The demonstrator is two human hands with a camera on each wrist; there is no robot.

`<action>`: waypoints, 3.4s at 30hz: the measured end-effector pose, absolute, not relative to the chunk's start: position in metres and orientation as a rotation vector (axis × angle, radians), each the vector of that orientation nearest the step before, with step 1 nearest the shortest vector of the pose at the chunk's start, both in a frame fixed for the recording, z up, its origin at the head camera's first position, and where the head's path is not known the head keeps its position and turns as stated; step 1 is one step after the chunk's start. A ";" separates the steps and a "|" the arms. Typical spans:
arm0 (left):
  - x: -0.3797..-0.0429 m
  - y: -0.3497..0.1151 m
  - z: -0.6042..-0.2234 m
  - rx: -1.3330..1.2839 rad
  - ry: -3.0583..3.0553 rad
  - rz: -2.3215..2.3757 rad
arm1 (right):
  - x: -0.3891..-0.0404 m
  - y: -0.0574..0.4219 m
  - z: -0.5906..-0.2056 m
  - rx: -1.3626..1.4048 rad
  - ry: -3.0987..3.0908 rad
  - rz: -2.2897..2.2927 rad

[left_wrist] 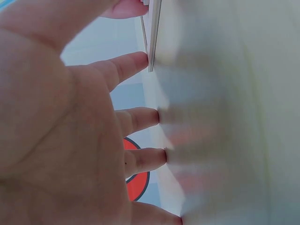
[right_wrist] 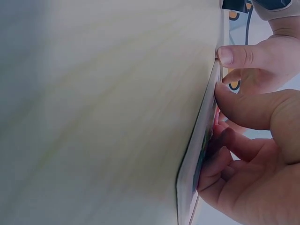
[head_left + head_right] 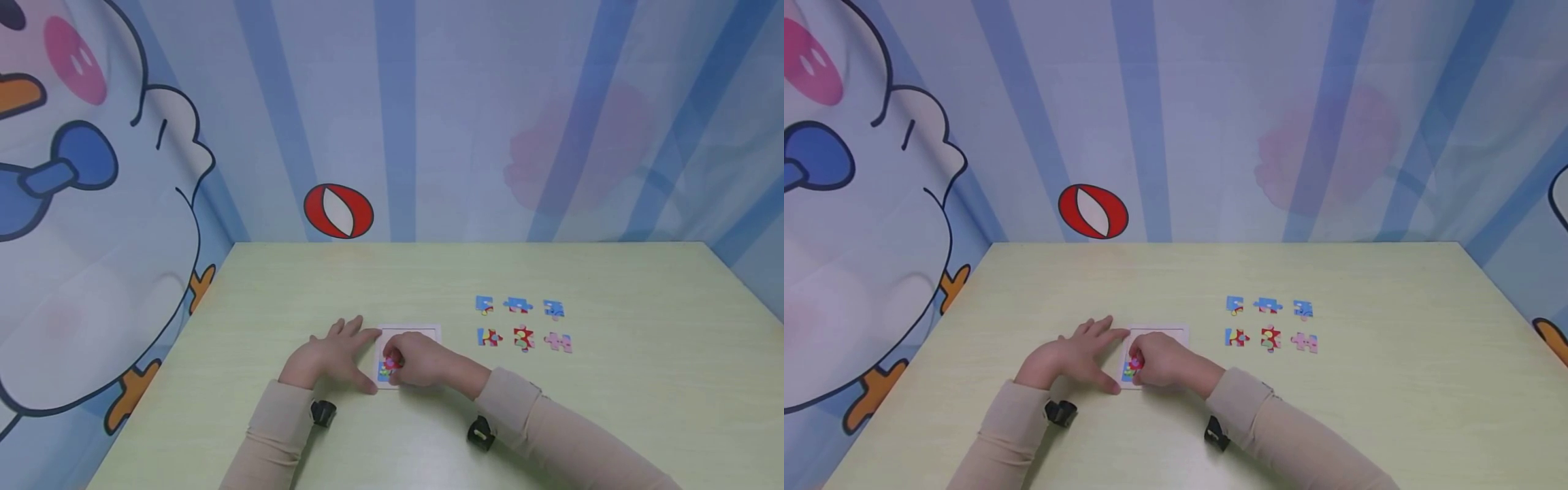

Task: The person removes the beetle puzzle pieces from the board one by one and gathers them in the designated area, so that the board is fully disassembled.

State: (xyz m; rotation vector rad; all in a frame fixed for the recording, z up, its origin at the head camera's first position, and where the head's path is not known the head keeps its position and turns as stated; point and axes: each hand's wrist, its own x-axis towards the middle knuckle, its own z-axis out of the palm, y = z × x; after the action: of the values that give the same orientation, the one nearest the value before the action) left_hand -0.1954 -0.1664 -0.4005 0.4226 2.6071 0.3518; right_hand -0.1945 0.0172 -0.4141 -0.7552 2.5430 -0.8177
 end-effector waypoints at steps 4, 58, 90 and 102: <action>-0.195 -0.166 -0.400 0.423 2.607 0.360 | -0.195 0.017 -0.414 -0.753 2.536 -0.828; -0.197 -0.166 -0.401 0.418 2.613 0.312 | -0.197 0.037 -0.415 -0.790 2.399 -1.087; -0.195 -0.165 -0.402 0.411 2.609 0.349 | -0.178 0.140 -0.406 -0.682 2.455 -1.196; -0.195 -0.166 -0.401 0.397 2.607 0.358 | -0.175 0.156 -0.413 -0.651 2.520 -1.139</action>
State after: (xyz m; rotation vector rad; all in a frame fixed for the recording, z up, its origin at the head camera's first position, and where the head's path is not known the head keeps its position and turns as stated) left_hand -0.1955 -0.1663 -0.4013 0.3967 2.6069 0.3577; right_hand -0.1748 0.1562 -0.4127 -0.6511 2.5203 -1.1390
